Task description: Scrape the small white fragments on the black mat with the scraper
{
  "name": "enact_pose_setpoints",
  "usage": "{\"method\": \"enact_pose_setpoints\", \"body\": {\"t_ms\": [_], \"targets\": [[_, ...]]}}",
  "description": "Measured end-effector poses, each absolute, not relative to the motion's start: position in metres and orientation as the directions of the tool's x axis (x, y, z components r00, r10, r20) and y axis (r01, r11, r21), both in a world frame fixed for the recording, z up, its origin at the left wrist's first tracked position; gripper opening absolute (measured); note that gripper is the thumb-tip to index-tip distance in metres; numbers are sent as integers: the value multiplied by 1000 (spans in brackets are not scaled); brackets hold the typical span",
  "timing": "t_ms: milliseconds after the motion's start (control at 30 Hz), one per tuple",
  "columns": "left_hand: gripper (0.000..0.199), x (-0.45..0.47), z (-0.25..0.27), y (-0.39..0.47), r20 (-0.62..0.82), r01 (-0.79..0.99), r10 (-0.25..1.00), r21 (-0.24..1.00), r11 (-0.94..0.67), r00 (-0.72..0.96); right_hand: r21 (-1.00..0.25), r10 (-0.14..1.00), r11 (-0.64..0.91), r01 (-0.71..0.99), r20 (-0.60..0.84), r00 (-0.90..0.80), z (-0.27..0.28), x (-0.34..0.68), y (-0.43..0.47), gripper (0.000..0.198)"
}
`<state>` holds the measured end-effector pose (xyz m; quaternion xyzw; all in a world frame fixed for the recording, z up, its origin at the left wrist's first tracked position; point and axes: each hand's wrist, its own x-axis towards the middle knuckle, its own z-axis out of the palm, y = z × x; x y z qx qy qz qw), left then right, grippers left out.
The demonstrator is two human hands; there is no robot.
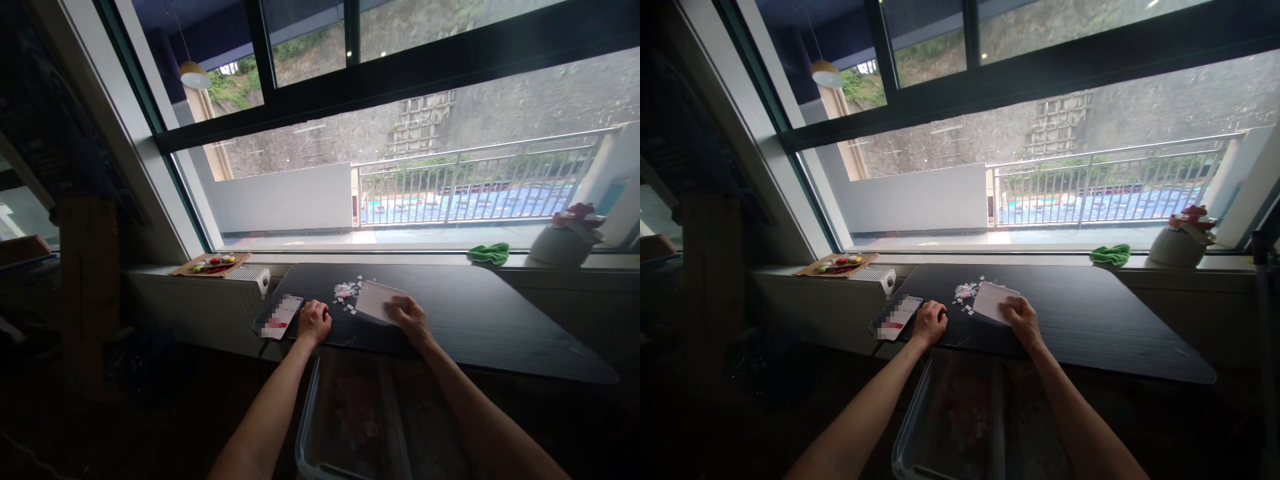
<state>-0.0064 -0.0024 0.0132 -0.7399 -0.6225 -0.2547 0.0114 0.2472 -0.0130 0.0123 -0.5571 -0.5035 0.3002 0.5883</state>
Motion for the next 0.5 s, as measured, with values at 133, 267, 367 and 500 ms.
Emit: {"method": "enact_pose_setpoints", "body": {"t_ms": [133,267,367,500], "targets": [[16,-6,14,-3,384,927,918,301,-223,97,-947,920,199,254,270,285,13,243,-13,35],[15,-6,15,-3,381,929,920,298,-221,97,-943,885,160,291,268,380,13,245,-17,32],[15,-6,14,-2,380,930,920,295,-219,97,-941,883,178,288,282,375,13,240,-16,36],[16,-6,13,-1,382,932,919,289,-217,96,-936,895,213,279,301,328,13,227,-6,37]]}}
